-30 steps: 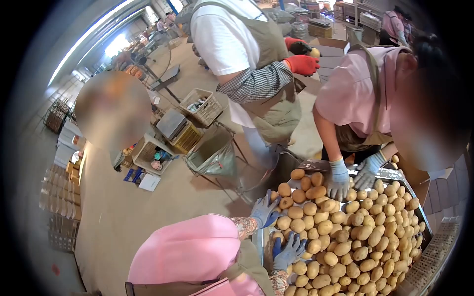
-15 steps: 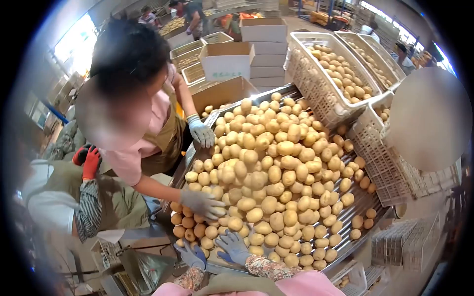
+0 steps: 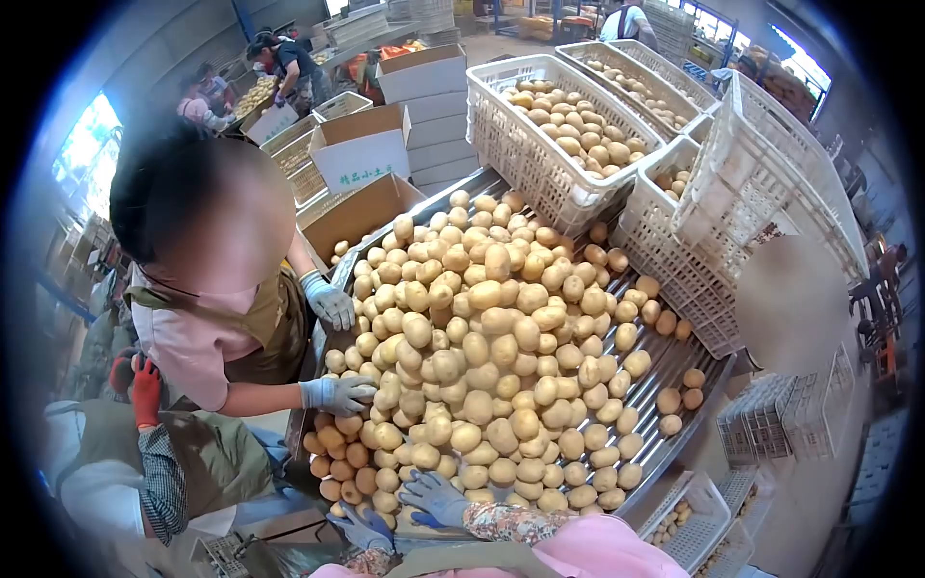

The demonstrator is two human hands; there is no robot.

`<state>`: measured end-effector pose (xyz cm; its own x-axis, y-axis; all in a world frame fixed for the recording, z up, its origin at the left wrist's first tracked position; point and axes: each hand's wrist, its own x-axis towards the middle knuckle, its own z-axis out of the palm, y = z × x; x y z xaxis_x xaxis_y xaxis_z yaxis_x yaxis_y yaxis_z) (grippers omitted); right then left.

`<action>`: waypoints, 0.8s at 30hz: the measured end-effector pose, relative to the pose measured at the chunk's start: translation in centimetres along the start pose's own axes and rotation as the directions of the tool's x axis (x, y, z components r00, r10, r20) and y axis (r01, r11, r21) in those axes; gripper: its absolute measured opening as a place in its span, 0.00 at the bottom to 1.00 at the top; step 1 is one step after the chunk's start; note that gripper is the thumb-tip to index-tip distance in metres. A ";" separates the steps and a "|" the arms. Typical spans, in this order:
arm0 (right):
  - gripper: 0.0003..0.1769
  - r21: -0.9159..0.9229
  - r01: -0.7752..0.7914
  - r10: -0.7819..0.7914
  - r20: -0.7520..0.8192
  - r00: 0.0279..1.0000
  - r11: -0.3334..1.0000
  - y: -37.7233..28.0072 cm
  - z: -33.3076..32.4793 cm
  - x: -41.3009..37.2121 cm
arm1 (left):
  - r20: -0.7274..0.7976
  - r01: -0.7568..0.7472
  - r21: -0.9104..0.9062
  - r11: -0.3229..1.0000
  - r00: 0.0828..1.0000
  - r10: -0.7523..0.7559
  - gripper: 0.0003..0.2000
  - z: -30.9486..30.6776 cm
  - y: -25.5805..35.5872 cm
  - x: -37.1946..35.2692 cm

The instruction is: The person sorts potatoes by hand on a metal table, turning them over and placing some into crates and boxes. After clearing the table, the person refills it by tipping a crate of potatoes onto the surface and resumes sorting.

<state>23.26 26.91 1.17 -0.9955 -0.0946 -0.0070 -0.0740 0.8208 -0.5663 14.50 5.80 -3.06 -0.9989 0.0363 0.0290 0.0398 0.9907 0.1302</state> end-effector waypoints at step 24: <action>0.32 -0.164 -0.207 0.212 0.011 0.977 0.964 -1.1 1.4 1.1 | -0.003 0.086 -0.058 0.995 0.996 -0.086 0.34 3.4 0.3 0.5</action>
<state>22.34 25.07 0.61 -0.9878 0.0754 -0.1361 0.1254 0.9037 -0.4094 13.94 6.59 -6.36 -0.9985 -0.0498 0.0209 -0.0449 0.9808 0.1895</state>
